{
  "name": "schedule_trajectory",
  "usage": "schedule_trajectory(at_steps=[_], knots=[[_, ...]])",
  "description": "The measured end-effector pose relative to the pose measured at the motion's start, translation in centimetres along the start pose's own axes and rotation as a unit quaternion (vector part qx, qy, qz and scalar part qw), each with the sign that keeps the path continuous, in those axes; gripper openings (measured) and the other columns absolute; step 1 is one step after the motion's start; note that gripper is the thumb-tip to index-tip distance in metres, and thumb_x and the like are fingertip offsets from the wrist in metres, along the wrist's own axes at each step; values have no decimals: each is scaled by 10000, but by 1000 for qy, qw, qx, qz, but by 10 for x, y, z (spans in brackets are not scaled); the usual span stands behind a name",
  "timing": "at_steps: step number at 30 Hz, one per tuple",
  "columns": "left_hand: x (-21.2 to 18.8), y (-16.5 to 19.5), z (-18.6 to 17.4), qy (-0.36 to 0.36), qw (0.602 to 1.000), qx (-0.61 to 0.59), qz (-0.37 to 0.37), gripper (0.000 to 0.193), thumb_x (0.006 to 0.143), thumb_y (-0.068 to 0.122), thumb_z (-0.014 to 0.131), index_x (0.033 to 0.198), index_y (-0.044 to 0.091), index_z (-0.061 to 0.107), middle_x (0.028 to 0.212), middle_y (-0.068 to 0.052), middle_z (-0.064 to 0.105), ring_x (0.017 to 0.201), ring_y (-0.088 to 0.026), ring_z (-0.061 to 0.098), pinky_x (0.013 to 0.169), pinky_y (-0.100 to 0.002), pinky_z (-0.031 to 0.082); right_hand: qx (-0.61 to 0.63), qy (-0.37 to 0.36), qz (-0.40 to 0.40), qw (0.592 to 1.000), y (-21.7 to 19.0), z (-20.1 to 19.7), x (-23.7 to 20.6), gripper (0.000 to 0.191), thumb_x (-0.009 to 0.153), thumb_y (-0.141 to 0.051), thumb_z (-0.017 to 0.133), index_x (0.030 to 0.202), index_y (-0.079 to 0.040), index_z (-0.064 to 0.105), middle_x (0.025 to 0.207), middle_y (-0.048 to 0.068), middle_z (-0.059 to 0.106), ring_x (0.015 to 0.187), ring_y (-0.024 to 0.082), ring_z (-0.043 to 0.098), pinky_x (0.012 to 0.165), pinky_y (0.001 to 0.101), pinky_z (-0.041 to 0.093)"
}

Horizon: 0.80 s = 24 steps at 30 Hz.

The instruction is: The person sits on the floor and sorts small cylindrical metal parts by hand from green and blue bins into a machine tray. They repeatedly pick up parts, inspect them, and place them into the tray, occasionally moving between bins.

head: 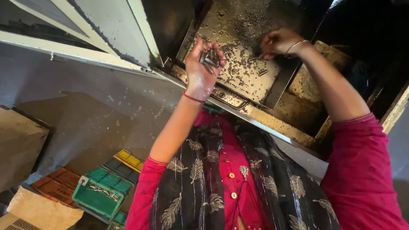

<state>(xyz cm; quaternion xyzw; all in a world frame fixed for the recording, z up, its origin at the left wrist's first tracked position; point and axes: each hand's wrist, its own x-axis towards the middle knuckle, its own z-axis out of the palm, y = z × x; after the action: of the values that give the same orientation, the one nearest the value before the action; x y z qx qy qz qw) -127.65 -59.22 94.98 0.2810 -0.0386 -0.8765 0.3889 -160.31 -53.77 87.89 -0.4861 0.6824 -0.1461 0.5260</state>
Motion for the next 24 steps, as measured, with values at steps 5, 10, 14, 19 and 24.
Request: schedule_trajectory(at_steps=[5, 10, 14, 19, 24], knots=[[1, 0, 0, -7, 1000, 7, 1, 278, 999, 347, 588, 886, 95, 555, 898, -100, 650, 775, -244, 638, 657, -400, 521, 324, -82, -49, 941, 21, -4, 13, 255, 924, -291, 623, 966, -41, 650, 933, 120, 703, 797, 197, 714, 695, 332, 647], [1, -1, 1, -8, 1000, 16, 10, 277, 996, 353, 601, 885, 103, 559, 904, -96, 653, 777, -242, 648, 659, -389, 531, 174, 5, 6, 985, 19, 23, 21, 393, 1002, -414, 607, 984, -44, 737, 932, 135, 725, 768, 253, 660, 645, 368, 532], [2, -1, 3, -10, 1000, 20, 14, 270, 996, 342, 605, 880, 103, 556, 903, -97, 653, 773, -242, 649, 655, -387, 532, -367, 112, -55, 922, -4, 52, 2, 257, 857, -285, 714, 1103, -227, 761, 1015, 111, 733, 862, 311, 714, 697, 429, 596], [3, -1, 3, -7, 1000, 10, 8, 273, 993, 341, 607, 877, 99, 556, 902, -98, 651, 764, -245, 651, 647, -389, 531, -510, 137, -25, 849, -29, 65, -14, 374, 867, -324, 766, 1228, -241, 716, 1010, 112, 737, 874, 289, 730, 726, 433, 614], [2, -1, 0, 0, 998, 43, 37, 263, 1004, 328, 618, 890, 100, 555, 918, -109, 656, 766, -234, 643, 645, -387, 531, -431, 63, 24, 900, -20, 56, 1, 419, 788, -411, 792, 1170, -256, 715, 1026, 69, 733, 951, 293, 694, 767, 435, 601]])
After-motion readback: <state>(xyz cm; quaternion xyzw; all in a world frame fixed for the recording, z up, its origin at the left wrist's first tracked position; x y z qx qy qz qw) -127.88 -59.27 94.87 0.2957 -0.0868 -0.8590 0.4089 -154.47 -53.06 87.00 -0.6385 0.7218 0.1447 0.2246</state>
